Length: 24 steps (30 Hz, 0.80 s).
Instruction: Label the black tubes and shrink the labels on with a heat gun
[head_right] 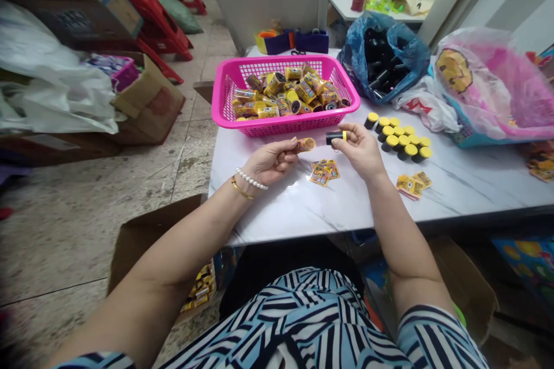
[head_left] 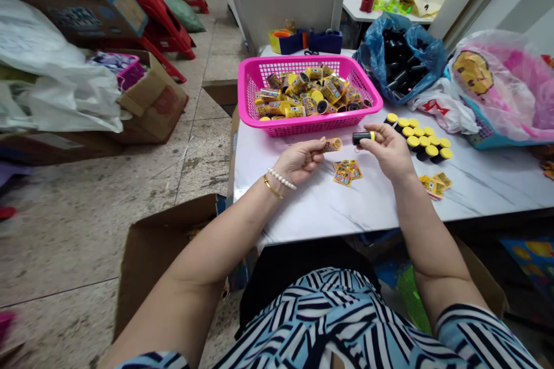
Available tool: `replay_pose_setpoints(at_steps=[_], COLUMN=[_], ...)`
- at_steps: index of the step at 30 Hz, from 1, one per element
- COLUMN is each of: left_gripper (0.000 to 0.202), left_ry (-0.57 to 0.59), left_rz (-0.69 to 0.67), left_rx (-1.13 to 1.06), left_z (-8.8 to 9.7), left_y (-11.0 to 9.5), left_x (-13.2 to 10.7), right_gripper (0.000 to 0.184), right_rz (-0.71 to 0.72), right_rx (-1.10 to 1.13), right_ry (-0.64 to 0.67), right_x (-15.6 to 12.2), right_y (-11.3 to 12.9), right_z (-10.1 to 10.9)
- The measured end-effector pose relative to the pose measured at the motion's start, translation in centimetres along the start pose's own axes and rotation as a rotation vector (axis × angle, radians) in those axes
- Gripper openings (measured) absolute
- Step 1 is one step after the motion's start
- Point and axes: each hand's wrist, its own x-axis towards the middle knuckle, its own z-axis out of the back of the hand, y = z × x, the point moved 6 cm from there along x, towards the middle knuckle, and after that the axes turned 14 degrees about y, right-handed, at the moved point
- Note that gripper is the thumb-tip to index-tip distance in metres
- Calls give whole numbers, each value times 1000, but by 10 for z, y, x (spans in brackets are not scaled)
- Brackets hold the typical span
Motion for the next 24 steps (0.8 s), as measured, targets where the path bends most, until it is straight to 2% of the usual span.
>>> replay_pose_setpoints(at_steps=[2,4,10,16,21,24], left_gripper=[4,9,9,19,22,23], left_ry=[12,21,43,25,-8,-1], left_rz=[20,26,25,23,-5,-59], left_rx=[-49,-86,-108,-74,2,54], left_z=[1,1,-1,-5,-2,1], left_y=[1,3,5,6,8,5], left_x=[2,3,3,3,4,5], right_gripper=[51,48,45,40,40,40], right_rz=[44,79,81,68,75,99], right_rx=[298,379,239,188,-20,-68], right_ry=[84,115,170,85,67,58], right_x=[0,-1,-3,-8,-16,-18], right_y=[6,12,19,20,19,19], right_z=[-14,-24,-37,-42,-48,-47])
